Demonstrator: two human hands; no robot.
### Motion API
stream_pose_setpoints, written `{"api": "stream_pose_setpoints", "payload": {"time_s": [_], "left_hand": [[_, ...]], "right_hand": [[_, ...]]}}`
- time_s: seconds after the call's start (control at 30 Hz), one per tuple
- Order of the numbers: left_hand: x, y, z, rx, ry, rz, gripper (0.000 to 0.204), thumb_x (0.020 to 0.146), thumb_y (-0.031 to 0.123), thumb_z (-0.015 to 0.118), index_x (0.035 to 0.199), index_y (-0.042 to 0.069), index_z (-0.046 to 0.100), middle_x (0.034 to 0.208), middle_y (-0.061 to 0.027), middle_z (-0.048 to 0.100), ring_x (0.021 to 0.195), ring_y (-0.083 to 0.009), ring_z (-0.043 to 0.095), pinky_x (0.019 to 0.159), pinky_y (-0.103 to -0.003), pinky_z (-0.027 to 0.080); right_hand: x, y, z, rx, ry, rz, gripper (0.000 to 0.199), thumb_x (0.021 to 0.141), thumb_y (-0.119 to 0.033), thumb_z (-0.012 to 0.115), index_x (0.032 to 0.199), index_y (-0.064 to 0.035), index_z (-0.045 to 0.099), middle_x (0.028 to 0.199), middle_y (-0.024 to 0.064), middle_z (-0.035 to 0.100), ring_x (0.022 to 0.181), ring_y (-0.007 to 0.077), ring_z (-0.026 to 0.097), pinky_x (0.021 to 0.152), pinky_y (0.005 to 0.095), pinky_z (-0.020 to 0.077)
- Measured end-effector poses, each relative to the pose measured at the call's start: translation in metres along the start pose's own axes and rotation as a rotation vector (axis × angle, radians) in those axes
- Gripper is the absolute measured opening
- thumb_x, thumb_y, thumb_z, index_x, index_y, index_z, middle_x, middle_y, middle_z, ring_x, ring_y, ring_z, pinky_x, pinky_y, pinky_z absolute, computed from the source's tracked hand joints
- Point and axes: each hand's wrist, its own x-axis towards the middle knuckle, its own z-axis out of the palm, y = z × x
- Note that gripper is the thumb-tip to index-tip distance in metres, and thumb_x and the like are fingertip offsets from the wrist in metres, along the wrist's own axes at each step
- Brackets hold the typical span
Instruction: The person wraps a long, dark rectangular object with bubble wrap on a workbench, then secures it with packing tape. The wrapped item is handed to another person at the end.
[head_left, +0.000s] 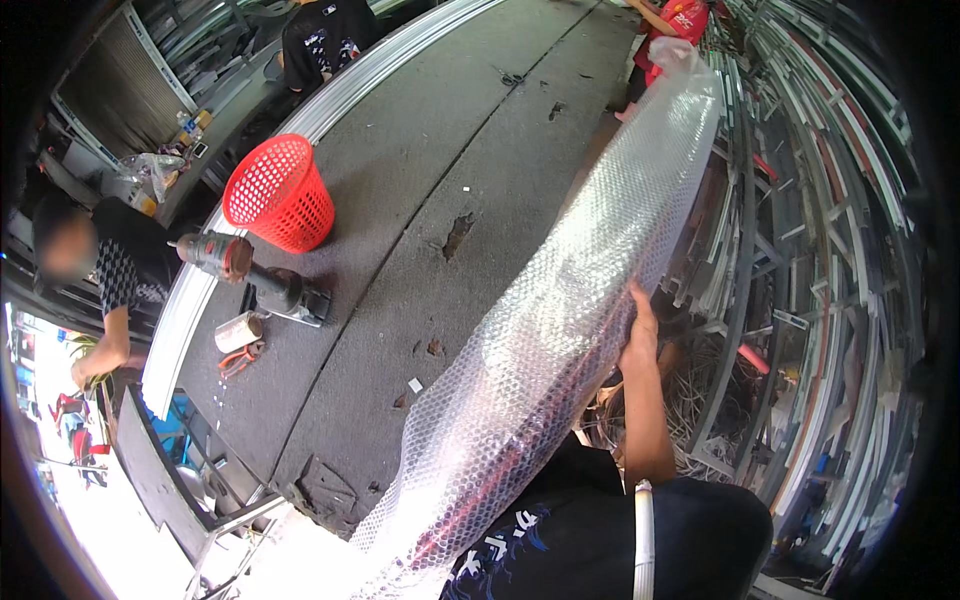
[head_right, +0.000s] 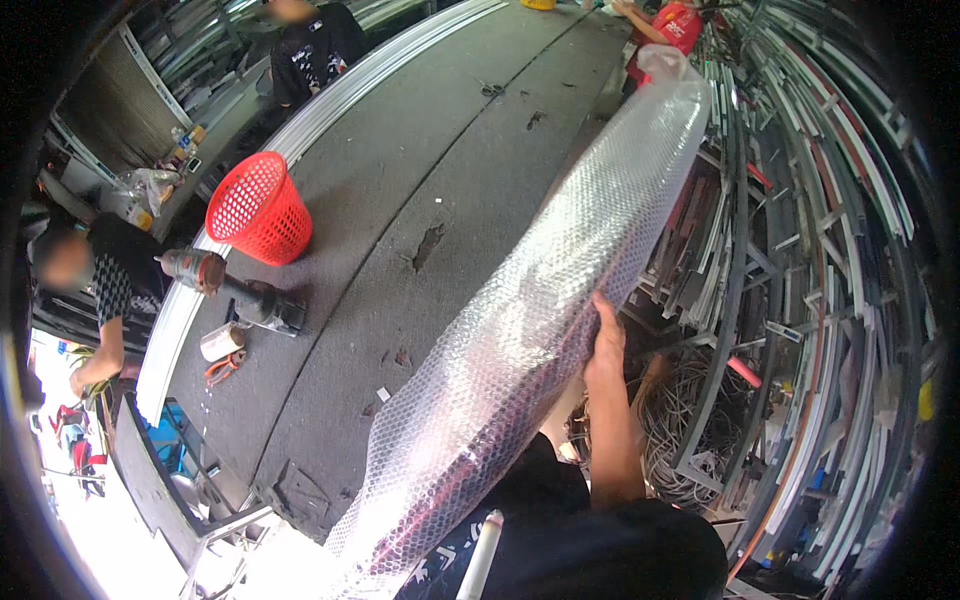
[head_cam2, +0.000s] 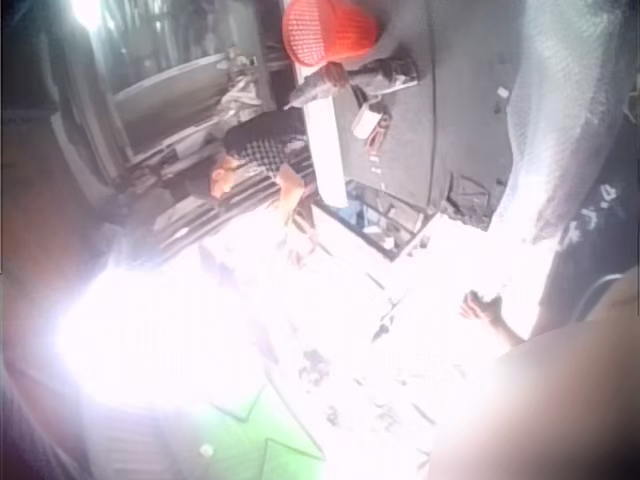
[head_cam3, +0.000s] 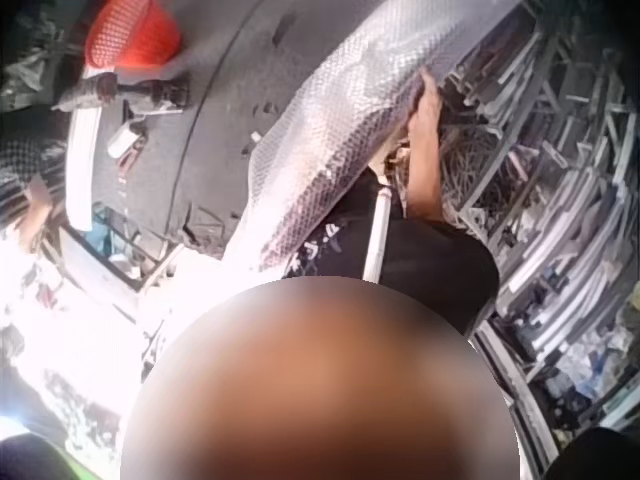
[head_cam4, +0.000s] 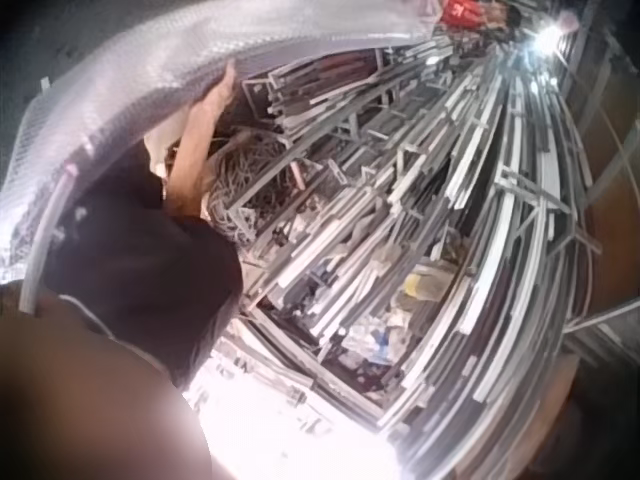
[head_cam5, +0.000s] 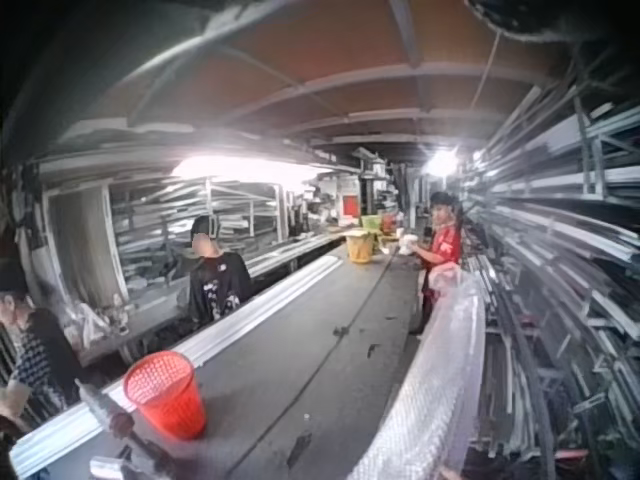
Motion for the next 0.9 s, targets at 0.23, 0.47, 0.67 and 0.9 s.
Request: {"api": "stream_pose_setpoints", "payload": {"time_s": [0.23,0.47,0.67,0.9], "left_hand": [[0.003,-0.037,0.027,-0.208,-0.086,0.204,0.059,0.068,0.026,0.078,0.12,0.0,0.067,0.102,-0.0215,0.068,0.088,-0.0447,0.065,0.079,-0.061,0.05],[-0.009,-0.007,0.03,-0.37,-0.389,0.152,0.07,0.072,0.033,0.088,0.131,0.004,0.065,0.108,-0.0191,0.071,0.095,-0.0421,0.068,0.087,-0.056,0.053],[-0.034,-0.006,0.102,-0.304,-0.755,-0.069,0.077,0.072,0.033,0.095,0.135,0.001,0.064,0.119,-0.0234,0.073,0.111,-0.0461,0.068,0.098,-0.056,0.056],[0.051,0.061,0.048,-0.334,-0.756,-0.246,0.079,0.072,0.029,0.097,0.138,0.0,0.064,0.128,-0.0266,0.072,0.121,-0.0471,0.068,0.103,-0.054,0.056]], "right_hand": [[-0.042,-0.014,-0.054,-0.1,0.06,-0.197,0.068,0.099,-0.034,0.082,0.148,0.0056,0.057,0.139,0.0128,0.066,0.121,0.0268,0.067,0.104,0.0412,0.0562],[0.018,-0.008,-0.033,-0.412,0.011,-0.378,0.044,0.1,-0.026,0.08,0.129,0.0037,0.067,0.117,0.0088,0.071,0.102,0.0208,0.069,0.088,0.0375,0.0561],[0.085,0.026,0.048,-0.7,-0.042,-0.315,0.068,0.098,-0.026,0.081,0.142,0.014,0.047,0.143,0.0288,0.059,0.132,0.0339,0.06,0.112,0.0449,0.0468],[0.139,0.054,0.143,-0.717,-0.05,-0.309,0.064,0.097,-0.024,0.08,0.137,0.017,0.053,0.136,0.0297,0.066,0.126,0.035,0.066,0.107,0.0433,0.0508]]}}
